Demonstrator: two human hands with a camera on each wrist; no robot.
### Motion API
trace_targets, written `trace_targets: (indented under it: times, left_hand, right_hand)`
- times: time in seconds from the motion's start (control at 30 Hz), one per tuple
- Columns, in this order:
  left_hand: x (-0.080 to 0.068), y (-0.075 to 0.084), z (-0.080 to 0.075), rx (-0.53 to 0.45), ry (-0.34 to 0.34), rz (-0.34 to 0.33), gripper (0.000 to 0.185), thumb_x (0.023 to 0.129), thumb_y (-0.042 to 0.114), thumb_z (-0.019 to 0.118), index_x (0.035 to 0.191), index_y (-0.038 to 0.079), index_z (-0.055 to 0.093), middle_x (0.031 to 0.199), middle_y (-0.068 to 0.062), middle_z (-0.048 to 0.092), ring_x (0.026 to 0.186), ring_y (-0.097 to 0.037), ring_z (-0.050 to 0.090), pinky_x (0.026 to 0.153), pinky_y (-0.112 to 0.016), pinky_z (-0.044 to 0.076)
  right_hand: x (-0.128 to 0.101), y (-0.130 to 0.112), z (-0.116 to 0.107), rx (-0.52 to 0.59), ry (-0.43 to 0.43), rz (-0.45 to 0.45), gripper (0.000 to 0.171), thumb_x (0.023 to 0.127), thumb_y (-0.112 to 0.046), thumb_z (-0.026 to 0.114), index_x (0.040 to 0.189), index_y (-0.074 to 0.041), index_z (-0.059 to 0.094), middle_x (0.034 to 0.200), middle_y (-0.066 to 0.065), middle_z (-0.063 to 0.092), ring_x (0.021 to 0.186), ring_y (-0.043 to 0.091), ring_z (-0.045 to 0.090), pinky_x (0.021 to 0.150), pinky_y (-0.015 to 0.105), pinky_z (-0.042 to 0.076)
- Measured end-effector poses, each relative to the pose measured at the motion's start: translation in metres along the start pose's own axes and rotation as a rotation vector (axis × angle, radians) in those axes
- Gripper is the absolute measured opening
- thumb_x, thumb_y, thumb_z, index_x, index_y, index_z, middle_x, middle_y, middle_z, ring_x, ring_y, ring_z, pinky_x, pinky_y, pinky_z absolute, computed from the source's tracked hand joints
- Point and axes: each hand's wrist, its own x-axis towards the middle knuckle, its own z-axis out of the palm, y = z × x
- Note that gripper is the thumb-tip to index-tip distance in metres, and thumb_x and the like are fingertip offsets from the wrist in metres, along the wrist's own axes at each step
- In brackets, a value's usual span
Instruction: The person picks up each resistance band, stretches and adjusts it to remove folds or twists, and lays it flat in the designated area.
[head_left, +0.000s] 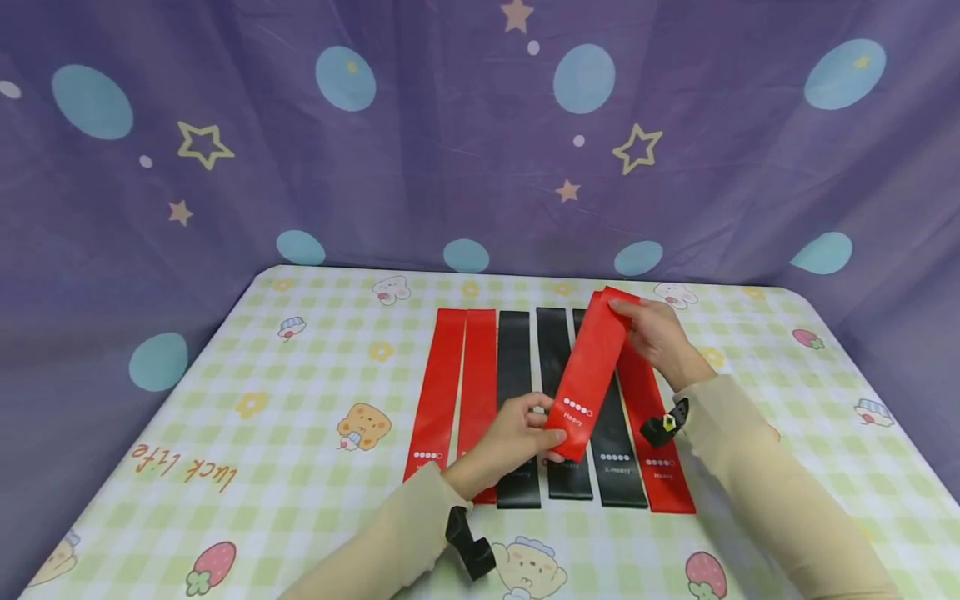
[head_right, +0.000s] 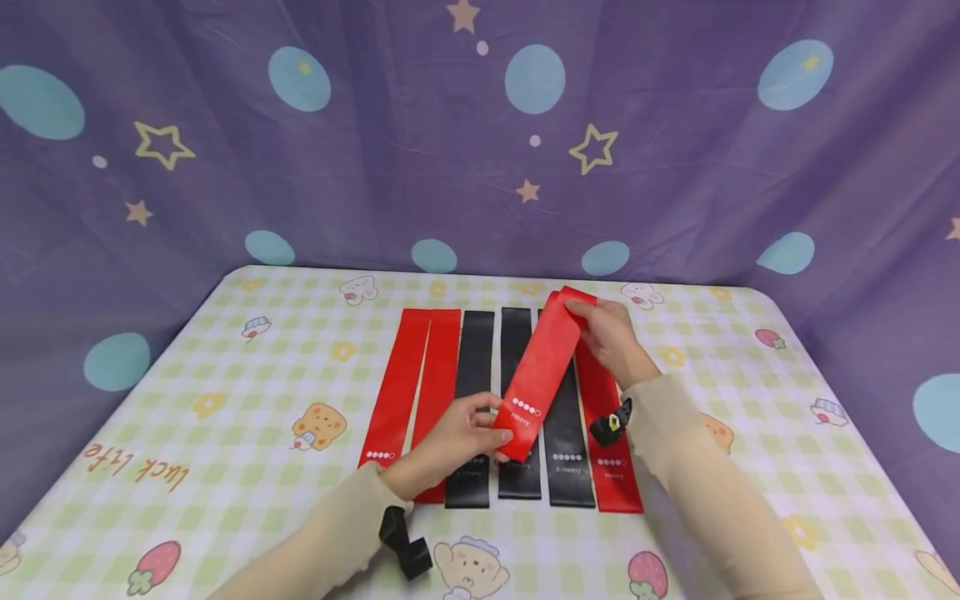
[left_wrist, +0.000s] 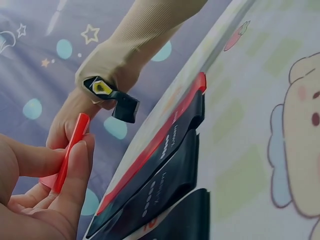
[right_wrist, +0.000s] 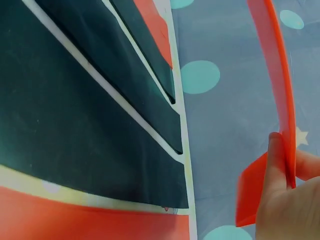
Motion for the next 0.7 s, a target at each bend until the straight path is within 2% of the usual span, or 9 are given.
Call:
trace_targets:
  times: [0.23,0.3,0.47,0.6,0.7]
  left_hand:
    - [-0.002,-0.003,0.006,-0.032,-0.022,0.005,0.026,0.087,0.002,0.065,0.11,-0.002,0.053,0.101,-0.02,0.069,0.076,-0.024,0.071,0.073,-0.036,0.059]
    - [-0.002,-0.002,0.009,-0.033,-0.015,-0.002,0.026,0.087,0.003,0.065,0.11,-0.001,0.053,0.1,-0.018,0.069,0.076,-0.023,0.071,0.072,-0.035,0.059]
    - [-0.004,-0.002,0.017,-0.033,-0.012,-0.016,0.025,0.086,0.002,0.066,0.108,0.0,0.054,0.098,-0.016,0.07,0.074,-0.022,0.07,0.07,-0.035,0.059]
    - [-0.007,-0.003,0.022,-0.057,-0.05,-0.017,0.024,0.085,-0.002,0.065,0.106,-0.002,0.053,0.095,-0.02,0.07,0.068,-0.03,0.07,0.065,-0.035,0.059]
    - [-0.008,-0.004,0.025,-0.083,-0.081,-0.017,0.022,0.085,-0.003,0.065,0.104,-0.003,0.053,0.091,-0.024,0.07,0.068,-0.037,0.07,0.061,-0.036,0.059]
  right_hand:
    - [0.003,0.002,-0.004,-0.035,-0.01,0.017,0.004,0.091,-0.006,0.061,0.088,-0.007,0.058,0.073,-0.005,0.068,0.066,0.007,0.067,0.064,0.02,0.057]
    - [0.003,0.001,-0.005,-0.033,-0.015,0.024,0.005,0.09,-0.006,0.062,0.085,-0.008,0.061,0.072,-0.005,0.068,0.065,0.007,0.067,0.064,0.02,0.057]
    - [0.005,-0.004,-0.009,0.027,-0.044,0.041,0.023,0.092,-0.003,0.058,0.072,-0.011,0.067,0.068,-0.003,0.069,0.063,0.007,0.067,0.062,0.021,0.056]
    - [0.008,-0.008,-0.015,0.073,-0.039,0.034,0.025,0.093,-0.004,0.056,0.072,-0.01,0.069,0.07,-0.003,0.069,0.064,0.008,0.067,0.062,0.021,0.056]
    - [0.01,-0.012,-0.02,0.054,0.002,0.016,0.018,0.092,-0.007,0.059,0.076,-0.01,0.067,0.071,-0.004,0.069,0.065,0.007,0.066,0.064,0.018,0.056]
